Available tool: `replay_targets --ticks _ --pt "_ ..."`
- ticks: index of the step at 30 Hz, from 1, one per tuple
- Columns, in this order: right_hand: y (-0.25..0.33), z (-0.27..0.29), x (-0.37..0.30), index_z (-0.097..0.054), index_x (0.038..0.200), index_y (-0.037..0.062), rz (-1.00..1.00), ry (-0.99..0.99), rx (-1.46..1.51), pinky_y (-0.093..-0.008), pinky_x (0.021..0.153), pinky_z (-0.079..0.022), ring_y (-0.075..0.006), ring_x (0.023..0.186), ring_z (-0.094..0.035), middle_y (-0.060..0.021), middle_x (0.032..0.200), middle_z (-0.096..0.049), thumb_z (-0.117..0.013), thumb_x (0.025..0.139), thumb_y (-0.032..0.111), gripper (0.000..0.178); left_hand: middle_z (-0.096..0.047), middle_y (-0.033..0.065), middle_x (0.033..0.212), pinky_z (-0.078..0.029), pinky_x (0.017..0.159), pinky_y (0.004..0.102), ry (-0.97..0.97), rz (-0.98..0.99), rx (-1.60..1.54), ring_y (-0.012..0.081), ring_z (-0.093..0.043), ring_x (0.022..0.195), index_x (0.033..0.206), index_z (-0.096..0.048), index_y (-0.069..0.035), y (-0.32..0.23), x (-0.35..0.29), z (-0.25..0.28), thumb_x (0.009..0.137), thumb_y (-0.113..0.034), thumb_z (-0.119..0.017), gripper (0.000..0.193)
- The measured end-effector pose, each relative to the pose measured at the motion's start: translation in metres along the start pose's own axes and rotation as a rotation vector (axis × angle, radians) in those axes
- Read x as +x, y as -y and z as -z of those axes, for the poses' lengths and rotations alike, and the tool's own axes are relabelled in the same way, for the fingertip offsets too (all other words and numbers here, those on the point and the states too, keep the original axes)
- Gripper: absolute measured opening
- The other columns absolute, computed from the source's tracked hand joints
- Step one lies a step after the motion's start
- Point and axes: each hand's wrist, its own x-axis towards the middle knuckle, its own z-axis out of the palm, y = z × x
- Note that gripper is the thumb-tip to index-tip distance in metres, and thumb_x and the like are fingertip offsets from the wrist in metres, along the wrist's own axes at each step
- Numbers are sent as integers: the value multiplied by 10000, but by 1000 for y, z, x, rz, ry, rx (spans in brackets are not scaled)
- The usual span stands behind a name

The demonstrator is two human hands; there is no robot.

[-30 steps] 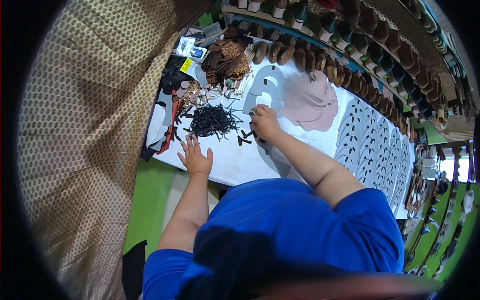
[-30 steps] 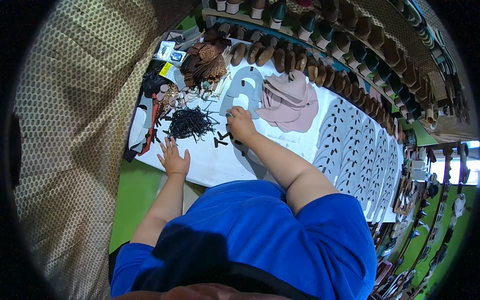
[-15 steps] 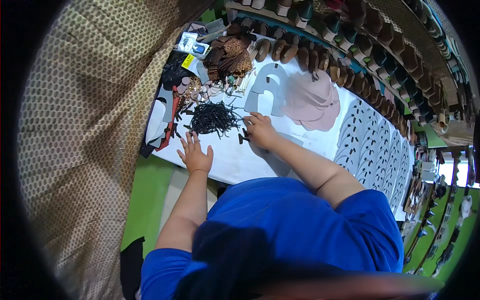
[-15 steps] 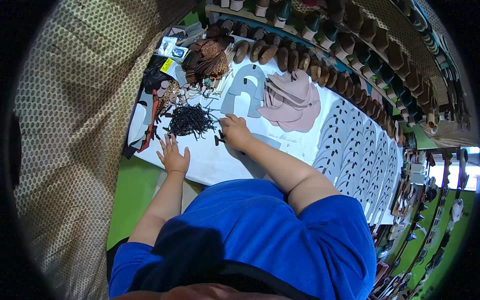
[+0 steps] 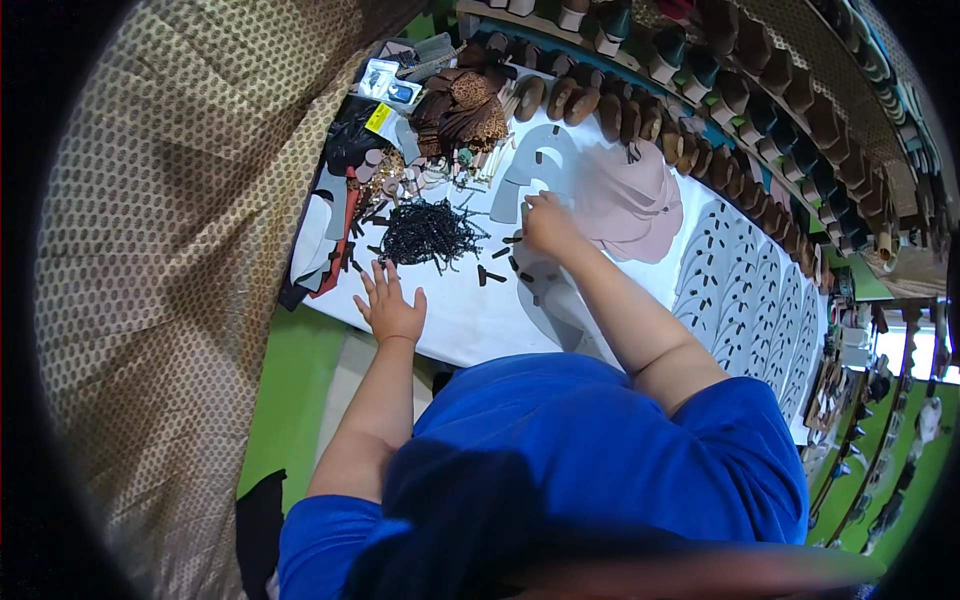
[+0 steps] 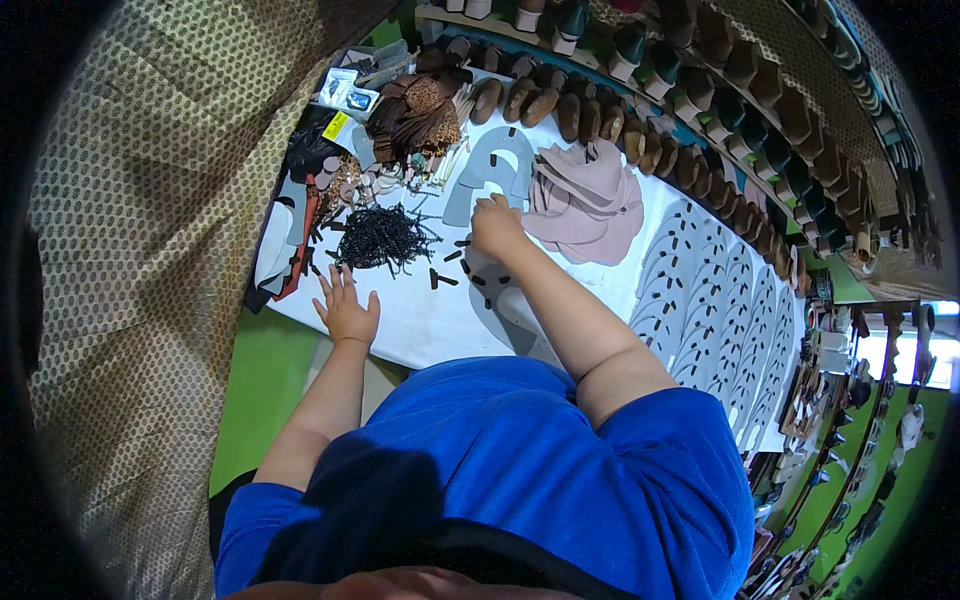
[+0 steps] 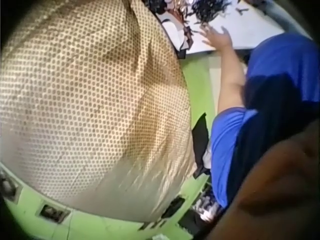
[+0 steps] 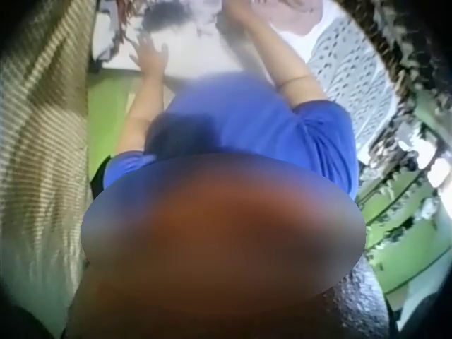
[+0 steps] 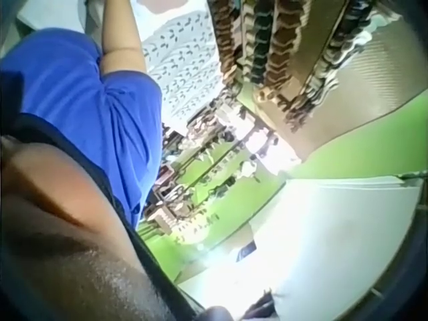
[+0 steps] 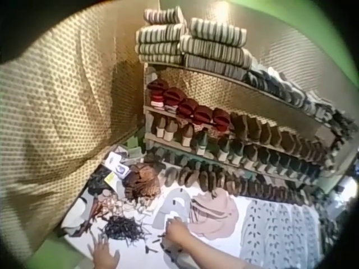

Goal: Placing small black eyelets or components into pre-cut holes on a beige shoe upper material.

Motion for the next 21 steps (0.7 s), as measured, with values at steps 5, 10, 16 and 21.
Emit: replay_targets --ticks 5,10,16,21 --pt "5 -12 -1 -775 1001 105 -2 -34 15 -543 993 -427 -328 1376 -416 -83 1433 -542 -657 813 161 229 -148 73 1677 -20 1205 596 -22 -2 -3 310 -91 1545 1599 -229 -195 4 0 -7 882 -480 -574 845" --pt "4 -31 -8 -755 829 74 76 -224 118 -460 1052 -439 -395 1291 -479 -138 1321 -620 -695 769 76 84 -148 78 1677 -42 1202 603 -9 -9 -6 325 -99 1543 1602 -212 -186 2 0 -5 883 -447 -590 854" --pt "13 -12 -28 -774 883 122 163 -225 240 -475 1013 -454 -383 1263 -503 -105 1302 -628 -748 728 100 158 -145 78 1678 -42 1201 606 -16 -6 -13 326 -98 1543 1604 -209 -191 2 -1 -3 882 -449 -592 857" --pt "22 -20 -38 -778 920 190 248 -240 222 -521 969 -410 -336 1308 -481 -49 1298 -630 -751 718 142 210 -147 76 1677 -35 1201 606 -17 -6 -3 324 -102 1542 1602 -215 -193 4 0 -6 881 -464 -586 855"
